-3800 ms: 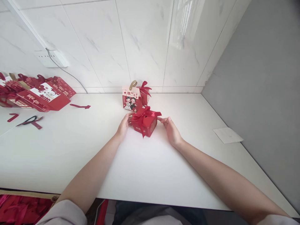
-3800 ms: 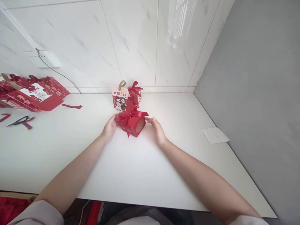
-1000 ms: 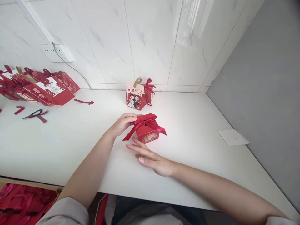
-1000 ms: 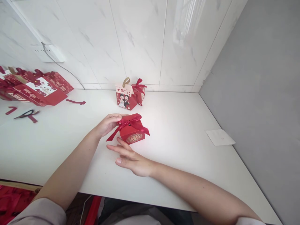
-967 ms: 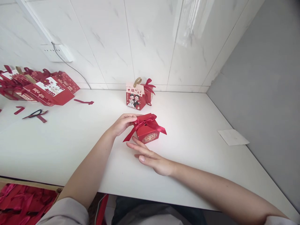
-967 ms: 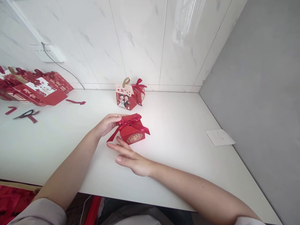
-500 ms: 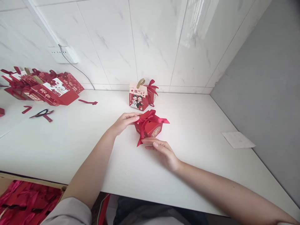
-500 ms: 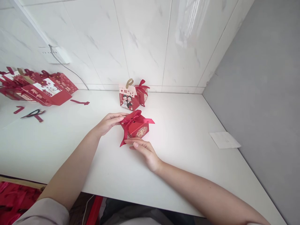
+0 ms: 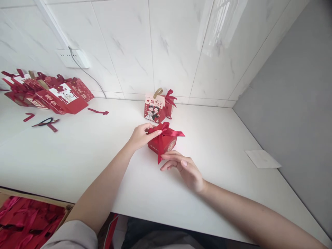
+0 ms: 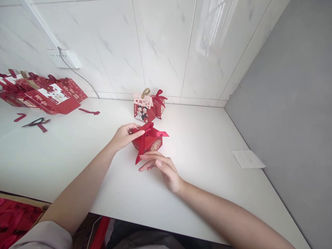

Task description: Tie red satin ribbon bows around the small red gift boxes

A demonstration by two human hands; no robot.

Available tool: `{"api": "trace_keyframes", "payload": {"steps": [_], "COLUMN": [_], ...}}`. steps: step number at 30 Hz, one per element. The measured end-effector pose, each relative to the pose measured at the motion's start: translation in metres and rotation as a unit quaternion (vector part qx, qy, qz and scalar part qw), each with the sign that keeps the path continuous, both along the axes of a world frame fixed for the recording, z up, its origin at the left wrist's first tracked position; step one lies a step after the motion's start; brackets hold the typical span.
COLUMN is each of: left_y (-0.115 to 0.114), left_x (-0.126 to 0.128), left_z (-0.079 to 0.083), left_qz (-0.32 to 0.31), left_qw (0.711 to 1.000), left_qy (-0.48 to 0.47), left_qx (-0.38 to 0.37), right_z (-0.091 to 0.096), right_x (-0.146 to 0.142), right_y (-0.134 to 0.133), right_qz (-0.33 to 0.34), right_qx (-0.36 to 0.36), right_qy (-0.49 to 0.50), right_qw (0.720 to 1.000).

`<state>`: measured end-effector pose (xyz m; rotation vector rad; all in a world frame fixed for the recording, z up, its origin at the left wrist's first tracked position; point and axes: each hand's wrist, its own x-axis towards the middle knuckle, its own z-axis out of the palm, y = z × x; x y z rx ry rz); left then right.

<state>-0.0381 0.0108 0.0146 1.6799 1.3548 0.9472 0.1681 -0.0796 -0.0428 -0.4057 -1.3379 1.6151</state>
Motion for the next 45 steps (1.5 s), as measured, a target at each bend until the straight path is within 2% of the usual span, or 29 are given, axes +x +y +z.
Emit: {"api": "trace_keyframes", "payload": {"steps": [6,9,11,13,17,21,23,25,29,32,34,36,40,43,45], "left_y": [-0.002,-0.002,-0.002,-0.002,0.001,0.005,0.006,0.004,-0.004,-0.011,-0.015,-0.017,-0.01,0.002,0.008], "left_x": [0.001,-0.002,-0.006,-0.011,-0.02,-0.029,-0.03,-0.029,-0.024,-0.02,-0.016,-0.011,-0.007,-0.013,-0.02], "left_z": [0.0,0.002,0.004,0.007,0.008,0.004,0.002,0.003,0.013,0.022,0.023,0.019,0.004,-0.004,-0.005], "left_qz": [-0.012,-0.076,-0.135,-0.179,-0.211,-0.235,-0.248,-0.253,-0.209,-0.185,-0.177,-0.159,-0.111,-0.129,-0.078], "left_qw": [1.0,0.996,0.988,0.979,0.973,0.967,0.962,0.958,0.966,0.975,0.974,0.974,0.987,0.984,0.987], "left_qy": [0.006,0.001,-0.007,-0.012,0.002,0.053,0.079,0.087,0.059,0.053,0.076,0.095,0.08,0.087,0.115], "left_qx": [-0.011,-0.037,-0.071,-0.094,-0.093,-0.082,-0.085,-0.104,-0.139,-0.108,-0.116,-0.131,-0.08,-0.086,-0.08], "right_z": [-0.004,-0.01,-0.015,-0.02,-0.027,-0.029,-0.028,-0.026,-0.024,-0.027,-0.028,-0.028,-0.022,-0.02,-0.021], "right_x": [0.0,-0.004,-0.006,-0.006,0.004,0.017,0.02,0.02,0.017,0.015,0.014,0.012,0.01,0.012,0.014], "right_y": [0.004,0.008,0.012,0.017,0.033,0.051,0.057,0.06,0.058,0.055,0.053,0.051,0.047,0.046,0.047], "right_qz": [0.027,0.001,-0.057,-0.145,-0.31,-0.394,-0.387,-0.344,-0.263,-0.243,-0.242,-0.238,-0.224,-0.262,-0.281], "right_qx": [0.012,-0.017,-0.052,-0.086,-0.116,-0.124,-0.136,-0.147,-0.136,-0.117,-0.105,-0.086,-0.022,-0.045,-0.074], "right_qy": [-0.079,-0.113,-0.116,-0.099,-0.057,-0.025,-0.005,0.011,0.009,-0.003,-0.015,-0.027,-0.047,-0.031,-0.007], "right_qw": [0.996,0.993,0.99,0.981,0.942,0.91,0.912,0.927,0.955,0.963,0.965,0.967,0.973,0.964,0.957]}}
